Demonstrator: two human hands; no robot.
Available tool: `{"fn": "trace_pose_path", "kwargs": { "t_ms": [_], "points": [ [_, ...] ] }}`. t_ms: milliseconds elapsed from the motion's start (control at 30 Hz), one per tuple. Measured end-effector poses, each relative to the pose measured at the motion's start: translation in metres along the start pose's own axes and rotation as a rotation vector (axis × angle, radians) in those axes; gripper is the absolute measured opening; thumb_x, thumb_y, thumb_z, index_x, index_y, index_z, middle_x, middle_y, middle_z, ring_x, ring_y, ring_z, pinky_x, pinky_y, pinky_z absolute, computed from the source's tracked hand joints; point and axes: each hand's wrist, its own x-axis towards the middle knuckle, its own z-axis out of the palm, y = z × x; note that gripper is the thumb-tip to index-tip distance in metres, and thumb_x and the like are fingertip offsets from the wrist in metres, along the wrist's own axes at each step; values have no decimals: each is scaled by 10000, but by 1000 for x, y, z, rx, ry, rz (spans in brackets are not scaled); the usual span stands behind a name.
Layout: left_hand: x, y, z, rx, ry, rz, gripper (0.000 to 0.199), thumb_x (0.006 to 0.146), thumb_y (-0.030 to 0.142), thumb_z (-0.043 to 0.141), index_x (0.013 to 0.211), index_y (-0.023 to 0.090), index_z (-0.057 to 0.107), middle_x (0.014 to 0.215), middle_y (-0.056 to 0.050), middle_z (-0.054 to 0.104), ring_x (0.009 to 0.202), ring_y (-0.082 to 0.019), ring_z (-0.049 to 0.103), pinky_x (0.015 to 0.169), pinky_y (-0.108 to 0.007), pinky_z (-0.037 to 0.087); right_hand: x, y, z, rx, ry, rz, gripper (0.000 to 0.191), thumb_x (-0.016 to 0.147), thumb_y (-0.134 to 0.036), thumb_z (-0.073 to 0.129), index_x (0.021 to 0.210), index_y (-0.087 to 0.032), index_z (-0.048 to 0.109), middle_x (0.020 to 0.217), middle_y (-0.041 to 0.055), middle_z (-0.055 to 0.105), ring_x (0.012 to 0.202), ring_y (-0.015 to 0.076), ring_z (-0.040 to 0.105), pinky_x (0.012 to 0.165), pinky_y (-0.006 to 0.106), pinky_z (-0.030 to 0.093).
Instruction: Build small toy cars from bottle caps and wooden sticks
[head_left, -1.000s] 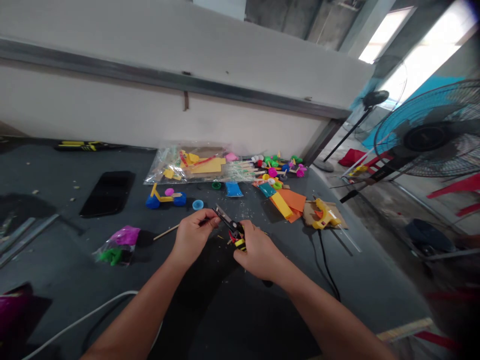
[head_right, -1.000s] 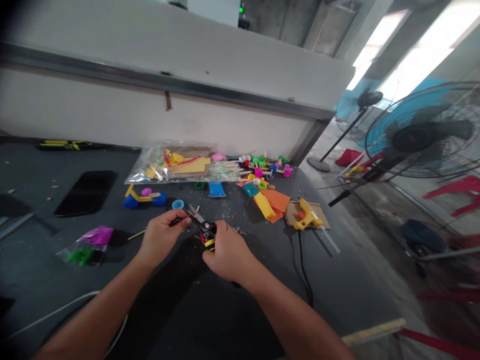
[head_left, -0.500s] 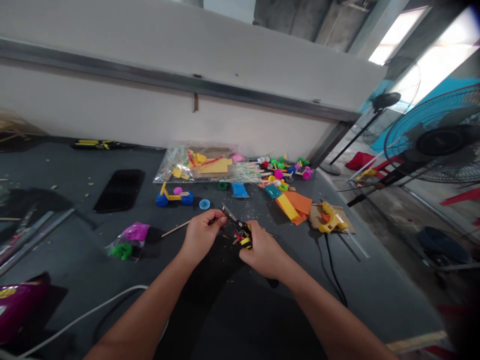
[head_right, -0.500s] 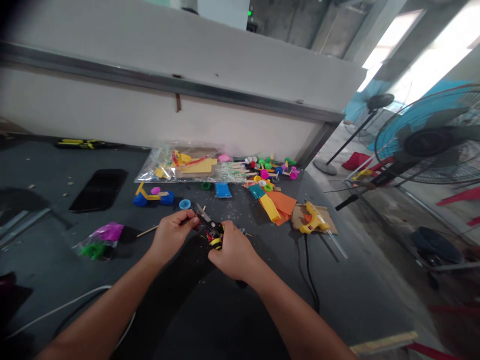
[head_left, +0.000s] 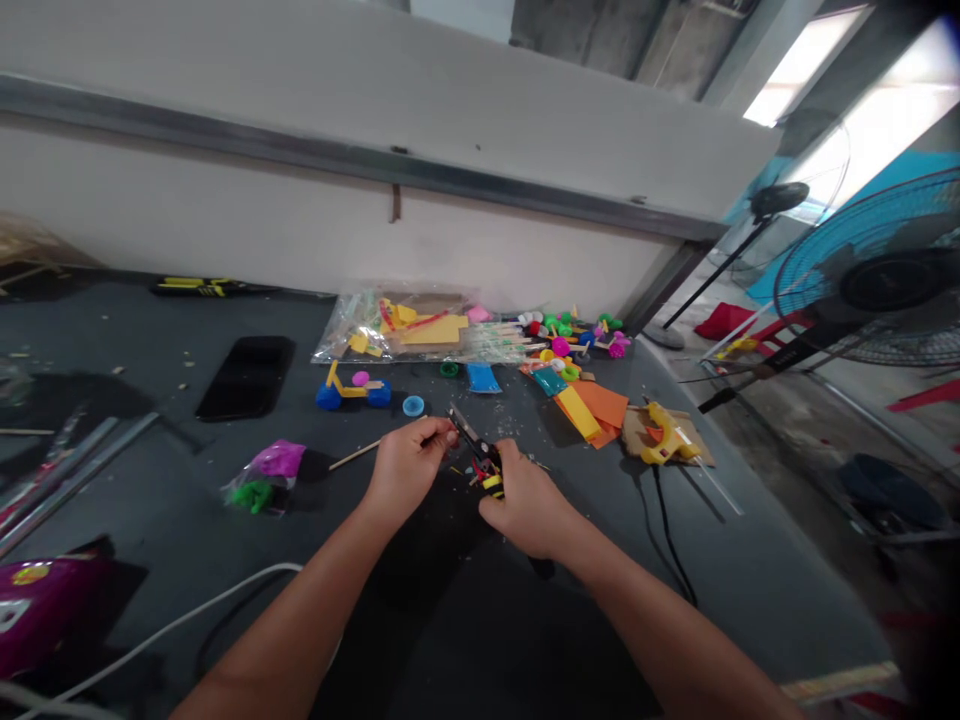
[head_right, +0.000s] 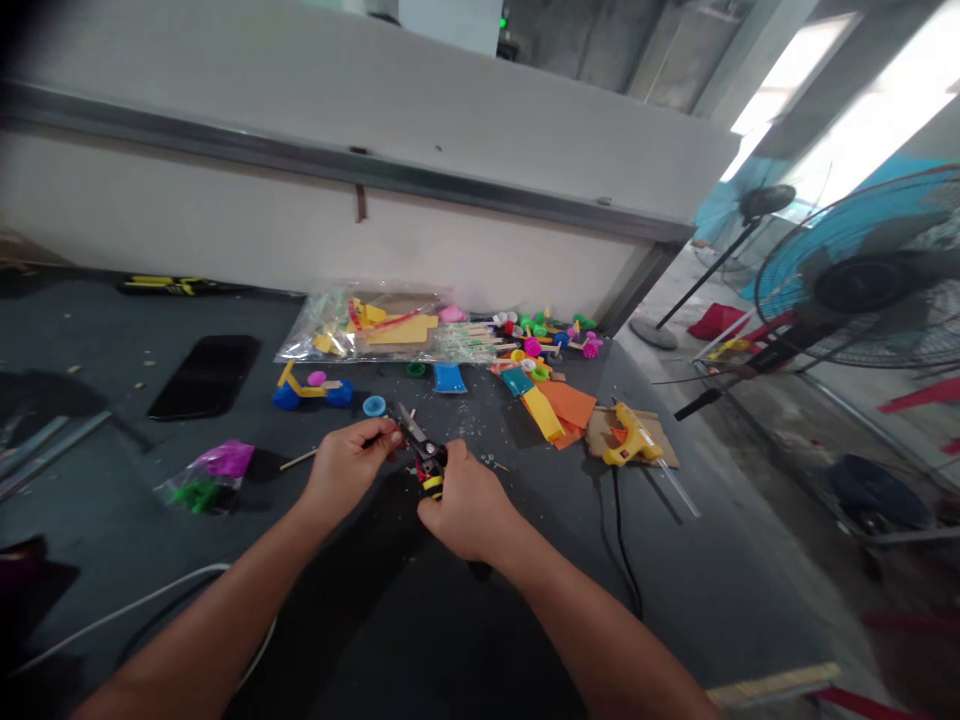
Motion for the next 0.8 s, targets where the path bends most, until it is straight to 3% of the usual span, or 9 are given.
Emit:
{"fn": "trace_pose_path", "kwargs": {
  "t_ms": [367,800],
  "points": [
    [1,-1,0,19,-13,-19,189,777,319,517,715,181,632,634,11,627,599,-146,553,571,-237,415,2,-5,3,-69,-30,69,356,690,-284,537,988,-148,398,813,95,611,711,228,605,583,278,341],
    [3,6,-4,-46,-10,-3,138,732,313,581,716,190,641,658,18,637,628,-139,567,586,-227,432,-2,1,-2,116,-19,72,397,664,-285,559,1022,-180,426,860,56,605,752,198,579,605,260,355]
  ]
}}
